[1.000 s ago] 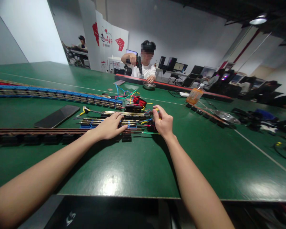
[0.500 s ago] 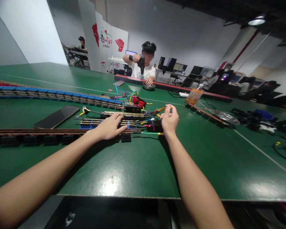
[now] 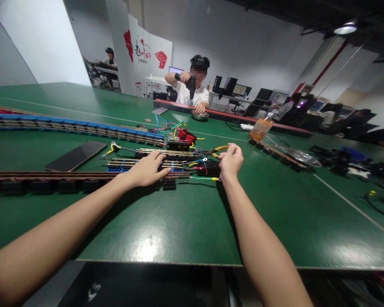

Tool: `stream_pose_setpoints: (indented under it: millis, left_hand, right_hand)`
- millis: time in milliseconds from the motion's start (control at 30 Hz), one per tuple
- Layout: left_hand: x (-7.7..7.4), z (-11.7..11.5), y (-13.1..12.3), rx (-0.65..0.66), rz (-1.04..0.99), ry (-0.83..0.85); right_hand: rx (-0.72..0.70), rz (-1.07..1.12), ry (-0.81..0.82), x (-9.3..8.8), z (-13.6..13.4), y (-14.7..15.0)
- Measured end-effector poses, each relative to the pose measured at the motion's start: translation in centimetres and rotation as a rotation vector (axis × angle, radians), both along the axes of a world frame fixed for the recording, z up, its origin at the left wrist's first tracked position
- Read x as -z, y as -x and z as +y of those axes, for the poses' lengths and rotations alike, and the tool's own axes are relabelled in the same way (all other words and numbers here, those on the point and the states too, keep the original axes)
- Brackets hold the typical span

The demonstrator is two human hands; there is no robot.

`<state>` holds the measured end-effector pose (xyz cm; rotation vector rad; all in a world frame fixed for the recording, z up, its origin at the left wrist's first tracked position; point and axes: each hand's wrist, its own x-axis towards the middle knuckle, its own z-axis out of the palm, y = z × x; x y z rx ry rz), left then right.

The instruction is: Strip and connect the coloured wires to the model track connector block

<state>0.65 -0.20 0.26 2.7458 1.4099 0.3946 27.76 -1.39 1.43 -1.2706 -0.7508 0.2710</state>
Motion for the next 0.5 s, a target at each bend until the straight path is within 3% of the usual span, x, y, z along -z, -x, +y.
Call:
stream_pose_setpoints:
  millis: [267, 367, 500]
  left_hand:
    - [0.1, -0.1, 0.0, -0.005, 0.003, -0.009]
    - [0.1, -0.1, -0.1, -0.006, -0.005, 0.000]
    - [0.1, -0.2, -0.2, -0.012, -0.017, -0.007]
  right_hand:
    - [-0.016, -0.636, -0.133, -0.1, -1.5, 1.4]
    - [-0.026, -0.696, -0.220, -0.8, -2.6, 3.1]
    - [-0.173, -0.557, -0.350, -1.8, -3.9, 6.7]
